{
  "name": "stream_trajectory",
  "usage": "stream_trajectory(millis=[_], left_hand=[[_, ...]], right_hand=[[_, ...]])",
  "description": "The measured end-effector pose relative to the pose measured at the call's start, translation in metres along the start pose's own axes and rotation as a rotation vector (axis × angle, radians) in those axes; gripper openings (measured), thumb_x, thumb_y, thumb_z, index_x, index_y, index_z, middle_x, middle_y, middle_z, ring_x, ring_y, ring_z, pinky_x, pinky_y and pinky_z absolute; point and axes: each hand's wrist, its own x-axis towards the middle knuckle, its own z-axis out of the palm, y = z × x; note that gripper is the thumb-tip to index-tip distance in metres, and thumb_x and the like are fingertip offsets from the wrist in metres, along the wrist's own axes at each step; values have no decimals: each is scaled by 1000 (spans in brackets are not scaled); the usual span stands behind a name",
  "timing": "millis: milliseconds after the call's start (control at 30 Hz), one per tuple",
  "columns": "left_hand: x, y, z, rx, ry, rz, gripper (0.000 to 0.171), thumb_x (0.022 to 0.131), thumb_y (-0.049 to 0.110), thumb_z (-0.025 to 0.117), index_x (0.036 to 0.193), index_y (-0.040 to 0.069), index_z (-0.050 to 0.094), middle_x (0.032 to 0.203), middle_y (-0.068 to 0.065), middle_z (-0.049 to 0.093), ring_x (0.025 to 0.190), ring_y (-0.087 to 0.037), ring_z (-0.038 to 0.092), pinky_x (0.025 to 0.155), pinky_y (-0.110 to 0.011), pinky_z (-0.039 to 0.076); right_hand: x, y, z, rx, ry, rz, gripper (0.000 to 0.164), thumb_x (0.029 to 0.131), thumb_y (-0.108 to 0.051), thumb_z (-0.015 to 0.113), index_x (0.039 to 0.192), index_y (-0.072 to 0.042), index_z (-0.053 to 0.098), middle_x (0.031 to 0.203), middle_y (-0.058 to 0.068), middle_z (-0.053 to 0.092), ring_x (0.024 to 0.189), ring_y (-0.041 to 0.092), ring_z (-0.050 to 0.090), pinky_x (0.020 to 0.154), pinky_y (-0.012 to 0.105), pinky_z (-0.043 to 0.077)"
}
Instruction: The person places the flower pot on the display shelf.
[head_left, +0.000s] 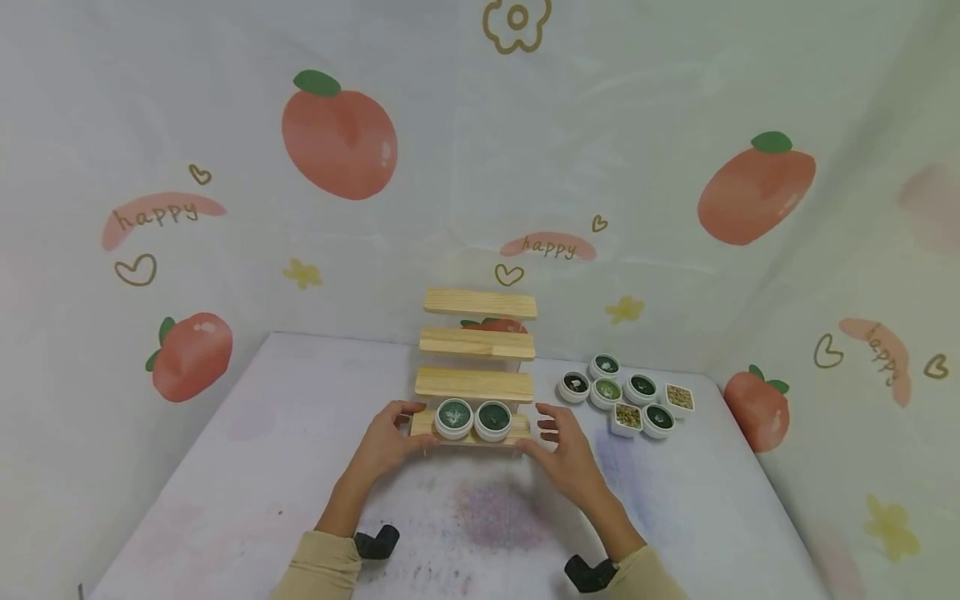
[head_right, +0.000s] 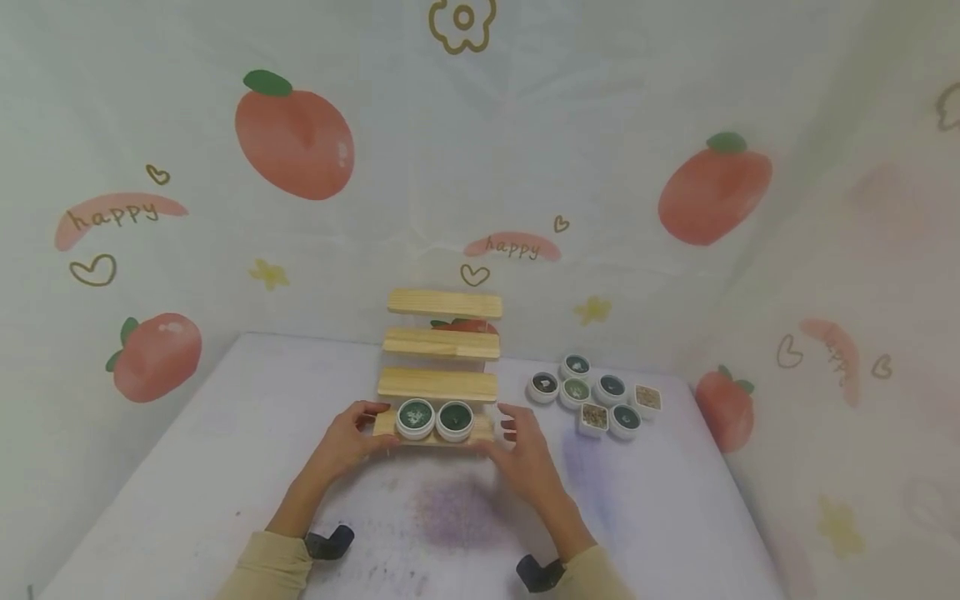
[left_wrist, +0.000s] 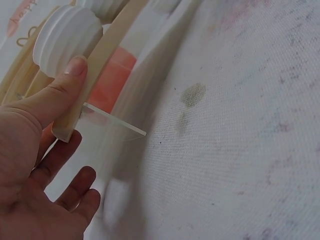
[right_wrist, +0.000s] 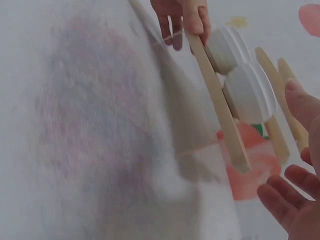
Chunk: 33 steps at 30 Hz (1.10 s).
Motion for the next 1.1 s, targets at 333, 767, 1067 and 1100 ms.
stream_trajectory(millis=[333, 767, 1067, 1100], left_hand=[[1, 0, -1, 11, 7, -10, 68, 73, 28, 93, 132, 11, 64, 134, -12, 65, 122, -31, 57, 97, -48, 48], [0, -1, 1, 1, 8, -11, 68, 72, 29, 94, 131, 11, 64, 135, -11, 65, 123, -31, 57, 100, -49, 48], [-2, 1, 0, -13, 8, -8, 68, 71, 28, 94, 130, 11, 65, 134, -11, 65, 120, -29, 57, 96, -42, 47], [-2, 1, 0, -15, 7, -6, 68, 71, 28, 94, 130, 11, 65, 133, -10, 65, 120, -29, 57, 95, -41, 47]], right_hand=[[-1, 14, -38, -216, 129, 121, 73, 82, -28, 87, 140, -2, 52, 134, 20, 53, 122, 38, 53, 100, 55, 47], [-6, 55, -73, -334, 337, 240, 80, 78, -28, 90, 139, 4, 49, 134, 30, 44, 124, 50, 37, 97, 59, 37], [-3, 82, -76, -368, 395, 372, 93, 77, -35, 90, 146, 4, 43, 129, 33, 38, 113, 46, 36, 85, 52, 35], [-3, 84, -76, -363, 403, 381, 94, 77, -35, 90, 147, 5, 42, 129, 32, 37, 113, 46, 36, 86, 52, 36]])
